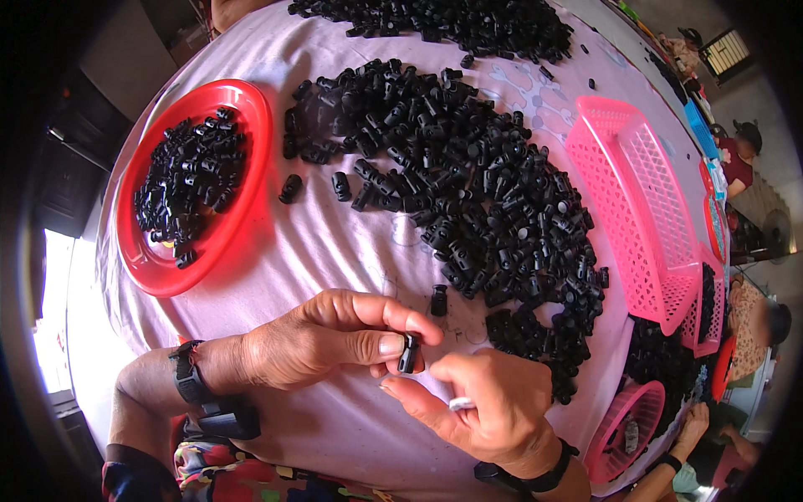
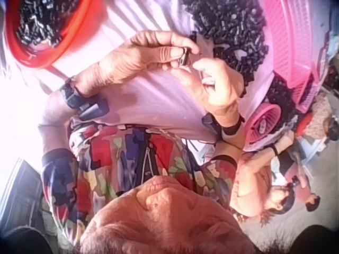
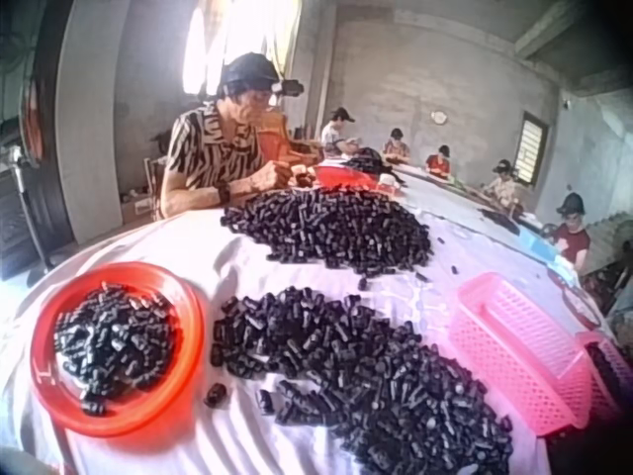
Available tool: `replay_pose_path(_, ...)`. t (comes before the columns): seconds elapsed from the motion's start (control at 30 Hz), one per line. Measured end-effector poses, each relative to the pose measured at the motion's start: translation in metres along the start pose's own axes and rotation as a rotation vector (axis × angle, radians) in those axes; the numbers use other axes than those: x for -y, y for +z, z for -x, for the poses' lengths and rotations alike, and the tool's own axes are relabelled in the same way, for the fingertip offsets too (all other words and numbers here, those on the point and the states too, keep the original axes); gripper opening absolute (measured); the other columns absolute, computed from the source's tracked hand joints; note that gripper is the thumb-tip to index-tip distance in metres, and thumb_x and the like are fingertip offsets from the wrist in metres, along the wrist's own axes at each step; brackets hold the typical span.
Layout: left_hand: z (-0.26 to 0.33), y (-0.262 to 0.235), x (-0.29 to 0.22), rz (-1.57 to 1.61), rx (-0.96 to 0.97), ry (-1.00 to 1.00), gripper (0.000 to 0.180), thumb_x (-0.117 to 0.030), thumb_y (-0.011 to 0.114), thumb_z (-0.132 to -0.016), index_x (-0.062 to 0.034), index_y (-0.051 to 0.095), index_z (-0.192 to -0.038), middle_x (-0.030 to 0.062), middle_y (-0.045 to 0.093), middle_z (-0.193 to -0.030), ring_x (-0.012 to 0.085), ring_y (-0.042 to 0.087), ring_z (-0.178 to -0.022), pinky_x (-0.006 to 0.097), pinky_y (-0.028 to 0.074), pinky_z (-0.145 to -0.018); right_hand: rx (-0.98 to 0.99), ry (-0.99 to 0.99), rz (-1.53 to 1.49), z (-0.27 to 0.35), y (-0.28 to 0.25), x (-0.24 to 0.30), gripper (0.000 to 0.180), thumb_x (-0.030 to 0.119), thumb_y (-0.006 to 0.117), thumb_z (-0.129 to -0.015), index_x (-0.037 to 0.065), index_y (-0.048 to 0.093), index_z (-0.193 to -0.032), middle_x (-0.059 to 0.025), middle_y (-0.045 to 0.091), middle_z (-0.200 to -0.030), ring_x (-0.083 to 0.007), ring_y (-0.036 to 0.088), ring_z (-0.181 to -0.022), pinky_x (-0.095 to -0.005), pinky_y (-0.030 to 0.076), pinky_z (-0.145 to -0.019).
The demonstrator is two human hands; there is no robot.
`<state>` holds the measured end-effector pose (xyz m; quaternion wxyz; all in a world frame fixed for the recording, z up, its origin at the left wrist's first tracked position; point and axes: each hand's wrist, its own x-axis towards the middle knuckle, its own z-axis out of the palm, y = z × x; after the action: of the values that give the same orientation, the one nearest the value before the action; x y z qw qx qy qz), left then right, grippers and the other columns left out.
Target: Assembling small black plastic toggles or cord locks at a group work table.
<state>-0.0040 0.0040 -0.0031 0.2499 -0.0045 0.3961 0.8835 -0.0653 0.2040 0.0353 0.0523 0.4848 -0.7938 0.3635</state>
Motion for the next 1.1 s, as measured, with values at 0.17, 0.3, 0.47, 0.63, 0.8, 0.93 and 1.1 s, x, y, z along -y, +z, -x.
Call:
replay_pose_path(0.17, 0.0, -0.0018, 0.0044, 0.052, 0.073, -0.001, 0.034, -0.015, 0.054, -0.098, -0.0036, 0.055, -0.129, -0.0039, 0.059, -0.095, 0.0041, 0.051, -0.088, 0.022, 0.043, -0.08, 0.085, 0.196, -0.047, 0.0004, -0.0012, 0.0013, 0.042, 0.034, 0.087, -0.066, 0.006, 0.057, -0.075, -0.0044, 0.059, -0.061, -0.018, 0.06, -0.048, -0.029, 0.046, -0.042)
replay_pose_path(0.3, -0.002, 0.0049, 0.0018, 0.051, 0.021, -0.041, 0.032, -0.013, 0.054, -0.098, -0.0029, 0.055, -0.128, -0.0021, 0.061, -0.102, 0.0045, 0.052, -0.09, 0.022, 0.044, -0.081, 0.1, 0.208, -0.02, -0.0012, -0.0014, -0.0005, 0.045, 0.039, 0.085, -0.066, 0.006, 0.056, -0.075, -0.005, 0.061, -0.064, -0.019, 0.062, -0.051, -0.0299, 0.049, -0.044)
replay_pose_path(0.47, -0.0034, 0.0037, 0.0058, 0.032, 0.043, 0.015, 0.028, -0.011, 0.053, -0.098, -0.0026, 0.056, -0.124, -0.0004, 0.06, -0.112, 0.0048, 0.052, -0.093, 0.023, 0.044, -0.082, 0.134, 0.218, -0.006, -0.0028, -0.0015, 0.0002, 0.048, 0.042, 0.084, -0.067, 0.006, 0.055, -0.077, -0.0052, 0.062, -0.065, -0.0186, 0.064, -0.054, -0.0295, 0.05, -0.046)
replay_pose_path(0.63, -0.003, 0.0032, 0.0054, -0.016, 0.059, 0.027, 0.028, -0.011, 0.053, -0.098, -0.0025, 0.056, -0.125, -0.0002, 0.06, -0.112, 0.005, 0.052, -0.094, 0.023, 0.044, -0.082, 0.153, 0.231, 0.015, -0.0012, -0.0017, -0.0008, 0.049, 0.044, 0.083, -0.067, 0.007, 0.053, -0.074, -0.0049, 0.062, -0.064, -0.0184, 0.063, -0.053, -0.0297, 0.05, -0.046)
replay_pose_path(0.8, -0.0036, 0.0026, 0.0057, -0.031, 0.068, 0.035, 0.028, -0.01, 0.052, -0.098, -0.0022, 0.056, -0.125, 0.0002, 0.06, -0.113, 0.0052, 0.052, -0.097, 0.023, 0.043, -0.084, 0.15, 0.237, 0.041, 0.0004, -0.0001, -0.0018, 0.05, 0.045, 0.084, -0.066, 0.007, 0.051, -0.072, -0.0044, 0.06, -0.062, -0.0183, 0.062, -0.051, -0.0301, 0.049, -0.045)
replay_pose_path(0.93, -0.0035, 0.0025, 0.0051, -0.04, 0.069, 0.034, 0.028, -0.009, 0.052, -0.098, -0.002, 0.056, -0.125, 0.0005, 0.06, -0.114, 0.0051, 0.052, -0.099, 0.023, 0.043, -0.087, 0.137, 0.228, 0.041, 0.0006, 0.0015, -0.002, 0.05, 0.045, 0.084, -0.066, 0.008, 0.051, -0.07, -0.0043, 0.059, -0.06, -0.018, 0.061, -0.05, -0.0302, 0.048, -0.044)
replay_pose_path(1.1, -0.0036, 0.0032, 0.0046, -0.043, 0.068, 0.026, 0.028, -0.008, 0.052, -0.098, -0.0018, 0.056, -0.125, 0.0005, 0.06, -0.114, 0.0052, 0.052, -0.099, 0.023, 0.043, -0.086, 0.135, 0.213, 0.056, 0.0005, 0.0014, -0.0024, 0.051, 0.046, 0.083, -0.066, 0.008, 0.05, -0.069, -0.0041, 0.059, -0.059, -0.018, 0.061, -0.05, -0.0303, 0.048, -0.044)
